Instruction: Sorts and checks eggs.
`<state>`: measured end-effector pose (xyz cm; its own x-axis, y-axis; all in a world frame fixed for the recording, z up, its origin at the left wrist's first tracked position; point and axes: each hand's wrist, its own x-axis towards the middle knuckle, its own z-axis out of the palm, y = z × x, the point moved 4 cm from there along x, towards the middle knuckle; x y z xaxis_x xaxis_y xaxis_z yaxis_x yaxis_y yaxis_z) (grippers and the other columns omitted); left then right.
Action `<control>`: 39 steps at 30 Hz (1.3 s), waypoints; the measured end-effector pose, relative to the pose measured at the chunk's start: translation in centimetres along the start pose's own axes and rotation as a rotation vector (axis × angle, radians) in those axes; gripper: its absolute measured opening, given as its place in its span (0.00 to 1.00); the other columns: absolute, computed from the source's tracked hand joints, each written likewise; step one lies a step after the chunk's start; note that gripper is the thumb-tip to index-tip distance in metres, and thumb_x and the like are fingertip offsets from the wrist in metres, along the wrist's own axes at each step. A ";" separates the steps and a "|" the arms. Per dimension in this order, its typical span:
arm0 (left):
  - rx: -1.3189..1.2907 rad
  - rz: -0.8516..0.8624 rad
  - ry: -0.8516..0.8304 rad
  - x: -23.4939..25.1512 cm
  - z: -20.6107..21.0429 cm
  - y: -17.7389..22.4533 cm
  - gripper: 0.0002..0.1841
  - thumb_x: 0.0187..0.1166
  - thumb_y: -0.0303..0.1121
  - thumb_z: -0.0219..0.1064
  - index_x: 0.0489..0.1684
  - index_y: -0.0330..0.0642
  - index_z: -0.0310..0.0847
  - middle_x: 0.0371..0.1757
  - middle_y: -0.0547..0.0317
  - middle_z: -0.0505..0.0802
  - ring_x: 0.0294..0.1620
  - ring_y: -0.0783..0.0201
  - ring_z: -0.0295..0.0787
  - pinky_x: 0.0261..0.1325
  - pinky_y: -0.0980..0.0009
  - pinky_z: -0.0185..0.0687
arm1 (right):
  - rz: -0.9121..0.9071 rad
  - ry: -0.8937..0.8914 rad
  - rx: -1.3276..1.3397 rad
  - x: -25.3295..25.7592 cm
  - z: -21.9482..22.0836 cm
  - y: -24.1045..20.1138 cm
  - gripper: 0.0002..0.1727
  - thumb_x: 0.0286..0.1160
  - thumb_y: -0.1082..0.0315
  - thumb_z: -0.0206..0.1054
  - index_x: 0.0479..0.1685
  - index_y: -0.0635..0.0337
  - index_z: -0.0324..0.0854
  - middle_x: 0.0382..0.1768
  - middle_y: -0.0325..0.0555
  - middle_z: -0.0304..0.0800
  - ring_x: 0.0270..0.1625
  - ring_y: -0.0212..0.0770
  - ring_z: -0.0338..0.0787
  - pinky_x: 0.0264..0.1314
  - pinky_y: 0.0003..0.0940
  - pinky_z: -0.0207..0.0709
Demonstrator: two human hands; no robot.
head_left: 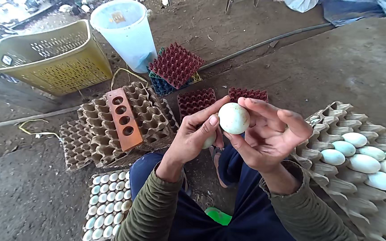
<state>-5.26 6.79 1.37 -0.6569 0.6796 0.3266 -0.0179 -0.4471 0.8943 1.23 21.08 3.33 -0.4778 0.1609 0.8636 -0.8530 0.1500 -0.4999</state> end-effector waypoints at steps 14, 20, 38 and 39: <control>0.041 0.242 0.118 -0.1 -0.9 0.7 0.31 0.71 0.31 0.79 0.77 0.59 0.80 0.63 0.62 0.91 0.43 0.72 0.90 0.46 0.75 0.90 | 0.012 -0.041 -0.126 -0.2 -0.6 0.8 0.25 0.66 0.71 0.82 0.62 0.48 0.81 0.68 0.39 0.88 0.72 0.42 0.87 0.70 0.40 0.87; 0.054 0.260 0.136 -0.2 -0.7 0.8 0.33 0.69 0.28 0.80 0.77 0.61 0.79 0.65 0.61 0.91 0.46 0.69 0.92 0.48 0.74 0.91 | 0.099 -0.035 -0.052 -0.5 -0.4 1.1 0.28 0.66 0.74 0.81 0.66 0.47 0.80 0.70 0.41 0.86 0.70 0.41 0.89 0.65 0.34 0.90; 0.032 0.294 0.189 -0.4 -1.1 1.4 0.31 0.76 0.32 0.75 0.81 0.61 0.73 0.60 0.62 0.94 0.36 0.74 0.91 0.40 0.79 0.89 | -0.008 -0.014 -0.068 -0.3 -0.9 0.8 0.29 0.64 0.81 0.77 0.63 0.43 0.80 0.70 0.34 0.84 0.81 0.47 0.79 0.80 0.50 0.79; 0.035 0.299 0.193 -0.4 -1.0 1.4 0.30 0.76 0.32 0.74 0.79 0.59 0.75 0.59 0.61 0.95 0.36 0.73 0.92 0.40 0.79 0.89 | -0.016 -0.007 -0.063 -0.3 -0.9 0.7 0.29 0.64 0.81 0.77 0.64 0.43 0.80 0.70 0.33 0.85 0.81 0.46 0.79 0.82 0.50 0.78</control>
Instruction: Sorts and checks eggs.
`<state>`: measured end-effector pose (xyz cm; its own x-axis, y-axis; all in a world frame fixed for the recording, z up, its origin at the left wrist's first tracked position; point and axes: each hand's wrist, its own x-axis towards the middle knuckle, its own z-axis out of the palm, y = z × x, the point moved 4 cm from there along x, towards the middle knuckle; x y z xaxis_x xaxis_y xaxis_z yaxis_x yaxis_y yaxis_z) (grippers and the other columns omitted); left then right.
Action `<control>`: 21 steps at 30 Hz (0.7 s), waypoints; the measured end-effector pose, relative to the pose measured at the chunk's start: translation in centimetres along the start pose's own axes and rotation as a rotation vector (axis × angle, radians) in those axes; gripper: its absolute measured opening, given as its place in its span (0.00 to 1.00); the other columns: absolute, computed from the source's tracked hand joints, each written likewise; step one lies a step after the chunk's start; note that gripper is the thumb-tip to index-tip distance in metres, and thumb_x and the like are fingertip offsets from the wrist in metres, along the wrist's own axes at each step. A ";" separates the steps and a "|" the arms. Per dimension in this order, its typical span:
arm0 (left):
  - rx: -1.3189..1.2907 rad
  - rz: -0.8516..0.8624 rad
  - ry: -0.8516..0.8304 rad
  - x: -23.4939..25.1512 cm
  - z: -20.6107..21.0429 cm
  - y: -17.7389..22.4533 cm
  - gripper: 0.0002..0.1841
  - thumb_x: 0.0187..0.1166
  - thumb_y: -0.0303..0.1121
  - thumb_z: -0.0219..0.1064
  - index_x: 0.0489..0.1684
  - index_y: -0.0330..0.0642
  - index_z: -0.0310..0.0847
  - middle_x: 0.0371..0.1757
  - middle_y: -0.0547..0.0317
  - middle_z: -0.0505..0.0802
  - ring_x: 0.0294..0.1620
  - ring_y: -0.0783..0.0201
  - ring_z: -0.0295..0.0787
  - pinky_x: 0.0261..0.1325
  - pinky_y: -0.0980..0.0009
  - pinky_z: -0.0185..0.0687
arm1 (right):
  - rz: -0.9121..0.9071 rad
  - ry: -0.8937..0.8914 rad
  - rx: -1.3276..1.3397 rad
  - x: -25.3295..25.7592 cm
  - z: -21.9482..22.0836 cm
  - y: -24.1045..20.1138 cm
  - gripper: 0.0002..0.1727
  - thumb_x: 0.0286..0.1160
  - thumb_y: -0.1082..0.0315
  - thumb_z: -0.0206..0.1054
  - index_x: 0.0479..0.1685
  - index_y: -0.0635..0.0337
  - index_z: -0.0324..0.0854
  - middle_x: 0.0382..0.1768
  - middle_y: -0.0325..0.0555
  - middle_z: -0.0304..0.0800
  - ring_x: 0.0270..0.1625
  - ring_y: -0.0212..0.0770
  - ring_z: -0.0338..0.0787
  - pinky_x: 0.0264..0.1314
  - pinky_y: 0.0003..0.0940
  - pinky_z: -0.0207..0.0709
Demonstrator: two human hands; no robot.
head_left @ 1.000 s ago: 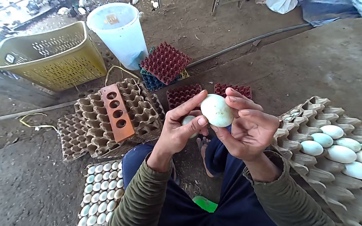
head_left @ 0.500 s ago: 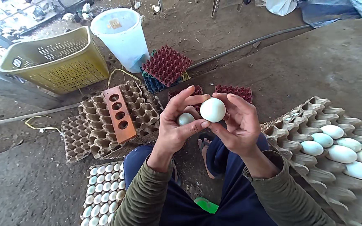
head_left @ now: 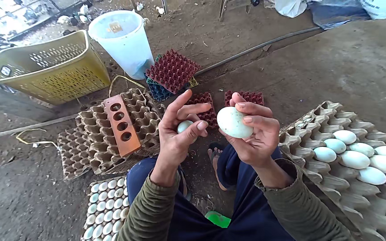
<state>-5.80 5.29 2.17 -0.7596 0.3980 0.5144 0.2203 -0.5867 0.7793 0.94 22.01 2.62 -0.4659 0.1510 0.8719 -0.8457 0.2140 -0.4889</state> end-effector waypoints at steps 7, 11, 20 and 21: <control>0.008 -0.006 0.029 0.0 -0.1 -0.2 0.23 0.77 0.34 0.74 0.72 0.58 0.82 0.51 0.62 0.96 0.35 0.73 0.92 0.38 0.79 0.89 | -0.011 0.034 0.037 0.1 -0.1 -0.1 0.32 0.64 0.83 0.76 0.65 0.41 0.79 0.72 0.32 0.85 0.80 0.43 0.81 0.80 0.46 0.80; -0.015 -0.016 0.039 0.1 -0.2 -0.5 0.23 0.76 0.33 0.75 0.71 0.57 0.83 0.49 0.63 0.96 0.34 0.73 0.92 0.38 0.79 0.89 | -0.003 0.041 0.064 0.1 -0.1 -0.1 0.32 0.63 0.83 0.77 0.66 0.41 0.78 0.71 0.34 0.85 0.79 0.44 0.82 0.77 0.45 0.82; -0.016 -0.008 0.077 0.2 -0.7 -0.4 0.19 0.76 0.34 0.75 0.66 0.56 0.85 0.46 0.62 0.96 0.32 0.74 0.90 0.35 0.79 0.88 | -0.003 0.060 0.088 0.2 -0.4 -0.2 0.33 0.62 0.82 0.79 0.65 0.40 0.77 0.70 0.35 0.86 0.78 0.43 0.83 0.75 0.42 0.84; -0.019 -0.009 0.078 0.2 -0.7 -0.4 0.19 0.77 0.34 0.74 0.66 0.55 0.86 0.46 0.62 0.96 0.32 0.73 0.91 0.35 0.79 0.88 | 0.008 0.064 0.105 0.2 -0.4 -0.2 0.33 0.62 0.81 0.80 0.65 0.40 0.77 0.70 0.36 0.86 0.78 0.43 0.83 0.75 0.41 0.84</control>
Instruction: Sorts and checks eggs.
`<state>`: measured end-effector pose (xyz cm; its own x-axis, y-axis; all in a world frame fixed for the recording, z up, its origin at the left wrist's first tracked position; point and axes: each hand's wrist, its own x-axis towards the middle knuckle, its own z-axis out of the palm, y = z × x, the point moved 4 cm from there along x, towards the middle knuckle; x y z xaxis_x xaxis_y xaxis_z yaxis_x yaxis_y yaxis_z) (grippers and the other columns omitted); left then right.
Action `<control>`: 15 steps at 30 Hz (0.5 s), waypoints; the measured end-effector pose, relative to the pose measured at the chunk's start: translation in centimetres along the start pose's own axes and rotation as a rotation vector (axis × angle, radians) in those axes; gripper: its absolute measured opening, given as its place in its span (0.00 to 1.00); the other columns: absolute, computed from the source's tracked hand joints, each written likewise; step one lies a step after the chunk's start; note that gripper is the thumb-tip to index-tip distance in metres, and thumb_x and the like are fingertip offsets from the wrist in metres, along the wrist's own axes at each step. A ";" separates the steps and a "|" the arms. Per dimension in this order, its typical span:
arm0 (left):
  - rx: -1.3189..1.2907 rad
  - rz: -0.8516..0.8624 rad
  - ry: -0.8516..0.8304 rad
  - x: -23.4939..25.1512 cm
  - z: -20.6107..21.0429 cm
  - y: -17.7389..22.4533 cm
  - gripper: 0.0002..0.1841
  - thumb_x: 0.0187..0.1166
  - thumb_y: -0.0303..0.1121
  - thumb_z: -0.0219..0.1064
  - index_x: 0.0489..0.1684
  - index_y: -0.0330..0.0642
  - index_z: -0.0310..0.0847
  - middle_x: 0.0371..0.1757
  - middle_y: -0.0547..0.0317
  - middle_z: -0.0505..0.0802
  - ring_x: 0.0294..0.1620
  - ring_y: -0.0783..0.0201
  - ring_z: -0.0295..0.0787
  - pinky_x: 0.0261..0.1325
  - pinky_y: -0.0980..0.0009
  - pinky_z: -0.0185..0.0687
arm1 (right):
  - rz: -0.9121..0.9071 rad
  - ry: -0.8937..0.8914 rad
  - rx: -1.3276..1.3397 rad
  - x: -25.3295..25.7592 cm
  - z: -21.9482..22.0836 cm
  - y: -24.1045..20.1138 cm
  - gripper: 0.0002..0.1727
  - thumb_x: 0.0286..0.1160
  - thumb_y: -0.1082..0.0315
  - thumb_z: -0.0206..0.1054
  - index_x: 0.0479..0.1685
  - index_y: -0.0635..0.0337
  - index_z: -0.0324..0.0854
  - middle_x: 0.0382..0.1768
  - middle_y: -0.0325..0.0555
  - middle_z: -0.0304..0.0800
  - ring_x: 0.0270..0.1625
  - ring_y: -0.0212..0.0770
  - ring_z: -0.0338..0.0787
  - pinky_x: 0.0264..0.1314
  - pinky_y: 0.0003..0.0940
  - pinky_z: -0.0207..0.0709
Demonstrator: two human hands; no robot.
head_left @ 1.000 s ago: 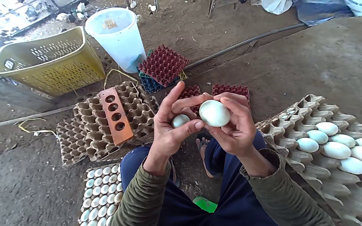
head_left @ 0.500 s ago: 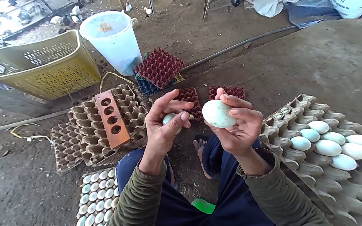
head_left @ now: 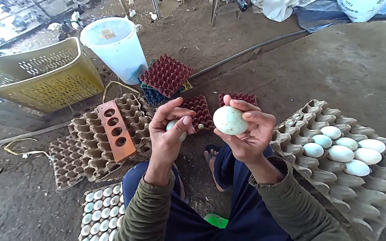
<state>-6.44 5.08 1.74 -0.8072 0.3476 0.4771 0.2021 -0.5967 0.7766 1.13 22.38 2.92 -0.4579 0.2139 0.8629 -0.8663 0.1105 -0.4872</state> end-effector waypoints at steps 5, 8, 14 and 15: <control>-0.008 0.005 0.018 0.0 -0.3 0.1 0.18 0.76 0.33 0.74 0.65 0.54 0.87 0.45 0.61 0.96 0.31 0.73 0.91 0.35 0.78 0.88 | 0.342 0.071 0.385 -0.4 -0.3 1.0 0.21 0.76 0.61 0.75 0.67 0.37 0.78 0.67 0.43 0.89 0.69 0.42 0.90 0.65 0.35 0.89; -0.002 0.014 0.021 0.0 -0.6 0.4 0.17 0.77 0.34 0.74 0.64 0.54 0.87 0.44 0.61 0.96 0.32 0.73 0.91 0.36 0.78 0.89 | 0.477 0.123 0.711 -0.5 -0.7 1.7 0.20 0.84 0.52 0.66 0.70 0.45 0.79 0.68 0.52 0.89 0.66 0.44 0.93 0.62 0.32 0.89; 0.003 0.035 0.027 0.0 -0.8 0.6 0.17 0.77 0.35 0.74 0.64 0.54 0.87 0.43 0.61 0.96 0.32 0.72 0.91 0.36 0.78 0.89 | 0.461 0.163 0.785 -0.2 -1.2 1.8 0.19 0.85 0.54 0.65 0.69 0.49 0.80 0.68 0.55 0.89 0.68 0.47 0.92 0.66 0.35 0.88; 0.002 0.034 0.029 0.0 -0.8 0.6 0.17 0.77 0.35 0.74 0.64 0.54 0.87 0.43 0.62 0.96 0.32 0.72 0.91 0.36 0.78 0.89 | 0.427 0.150 0.700 -0.2 -1.3 1.7 0.18 0.82 0.61 0.68 0.69 0.46 0.80 0.70 0.52 0.87 0.71 0.47 0.89 0.68 0.37 0.87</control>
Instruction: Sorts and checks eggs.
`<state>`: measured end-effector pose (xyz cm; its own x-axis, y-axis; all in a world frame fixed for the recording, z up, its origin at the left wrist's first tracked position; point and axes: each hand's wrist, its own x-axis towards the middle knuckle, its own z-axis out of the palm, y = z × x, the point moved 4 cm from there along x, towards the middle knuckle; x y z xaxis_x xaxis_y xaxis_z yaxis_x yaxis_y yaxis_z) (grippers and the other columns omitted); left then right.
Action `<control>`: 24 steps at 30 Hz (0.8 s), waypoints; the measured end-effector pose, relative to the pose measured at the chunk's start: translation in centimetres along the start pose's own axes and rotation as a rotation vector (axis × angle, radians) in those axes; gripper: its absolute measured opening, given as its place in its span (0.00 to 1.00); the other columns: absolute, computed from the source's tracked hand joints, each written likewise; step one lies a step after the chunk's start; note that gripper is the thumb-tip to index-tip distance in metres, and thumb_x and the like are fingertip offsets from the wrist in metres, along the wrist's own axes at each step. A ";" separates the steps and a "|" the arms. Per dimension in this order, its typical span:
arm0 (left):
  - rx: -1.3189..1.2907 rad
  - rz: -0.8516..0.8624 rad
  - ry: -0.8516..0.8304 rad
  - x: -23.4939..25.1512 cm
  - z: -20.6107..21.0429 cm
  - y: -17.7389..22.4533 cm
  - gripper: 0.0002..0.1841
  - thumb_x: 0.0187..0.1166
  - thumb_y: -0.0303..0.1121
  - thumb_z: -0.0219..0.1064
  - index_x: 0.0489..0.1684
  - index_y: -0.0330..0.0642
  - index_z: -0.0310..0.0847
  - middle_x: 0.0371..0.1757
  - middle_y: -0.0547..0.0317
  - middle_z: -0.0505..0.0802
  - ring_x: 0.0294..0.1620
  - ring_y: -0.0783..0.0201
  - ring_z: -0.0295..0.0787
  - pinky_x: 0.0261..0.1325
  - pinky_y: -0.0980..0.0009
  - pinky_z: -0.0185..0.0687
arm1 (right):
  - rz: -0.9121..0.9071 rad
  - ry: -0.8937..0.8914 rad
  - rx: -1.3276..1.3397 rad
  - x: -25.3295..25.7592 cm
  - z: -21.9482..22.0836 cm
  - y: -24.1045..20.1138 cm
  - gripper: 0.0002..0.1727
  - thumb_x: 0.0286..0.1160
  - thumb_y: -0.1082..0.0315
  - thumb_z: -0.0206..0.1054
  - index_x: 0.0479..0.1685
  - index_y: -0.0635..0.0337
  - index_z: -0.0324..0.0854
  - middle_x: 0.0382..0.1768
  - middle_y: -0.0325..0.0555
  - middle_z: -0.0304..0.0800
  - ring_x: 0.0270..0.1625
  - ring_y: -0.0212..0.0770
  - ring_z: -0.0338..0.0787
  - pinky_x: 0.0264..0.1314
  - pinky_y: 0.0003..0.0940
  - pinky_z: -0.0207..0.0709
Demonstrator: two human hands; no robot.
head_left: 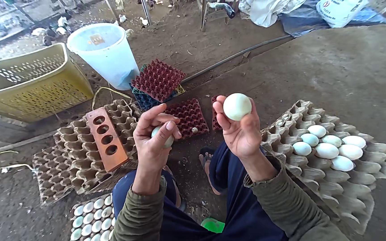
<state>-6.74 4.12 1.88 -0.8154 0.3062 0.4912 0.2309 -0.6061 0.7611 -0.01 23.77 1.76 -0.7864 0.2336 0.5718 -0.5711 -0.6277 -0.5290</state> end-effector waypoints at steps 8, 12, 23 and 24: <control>0.250 0.049 -0.191 -0.4 1.8 -0.1 0.27 0.78 0.41 0.74 0.77 0.67 0.77 0.46 0.72 0.94 0.36 0.76 0.90 0.40 0.79 0.90 | -0.140 -0.096 -0.282 -0.1 0.7 -0.4 0.29 0.68 0.78 0.77 0.68 0.42 0.80 0.72 0.46 0.85 0.77 0.48 0.83 0.77 0.44 0.81; 0.570 0.267 -0.334 -1.2 3.9 0.2 0.23 0.78 0.48 0.74 0.69 0.53 0.80 0.37 0.68 0.90 0.36 0.79 0.86 0.41 0.82 0.84 | -0.192 -0.133 -0.340 -0.1 1.1 -0.5 0.30 0.67 0.79 0.77 0.68 0.44 0.80 0.72 0.46 0.85 0.76 0.47 0.84 0.75 0.42 0.83; 0.727 0.421 -0.387 -1.7 5.1 0.3 0.26 0.75 0.52 0.75 0.64 0.44 0.83 0.35 0.60 0.87 0.38 0.78 0.83 0.43 0.85 0.78 | -0.224 -0.152 -0.474 -0.3 1.5 -0.5 0.31 0.65 0.81 0.78 0.68 0.44 0.81 0.72 0.43 0.85 0.77 0.46 0.84 0.75 0.42 0.83; 0.732 0.427 -0.385 -1.7 5.1 0.4 0.26 0.75 0.52 0.75 0.64 0.44 0.83 0.34 0.60 0.87 0.38 0.78 0.83 0.43 0.85 0.78 | -0.231 -0.154 -0.485 -0.3 1.5 -0.5 0.31 0.65 0.81 0.78 0.68 0.44 0.81 0.72 0.43 0.85 0.77 0.46 0.84 0.75 0.42 0.83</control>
<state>-2.55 7.06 3.46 -0.3819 0.4657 0.7983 0.8549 -0.1501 0.4966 0.89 22.89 2.86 -0.6054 0.1906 0.7727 -0.7959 -0.1507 -0.5864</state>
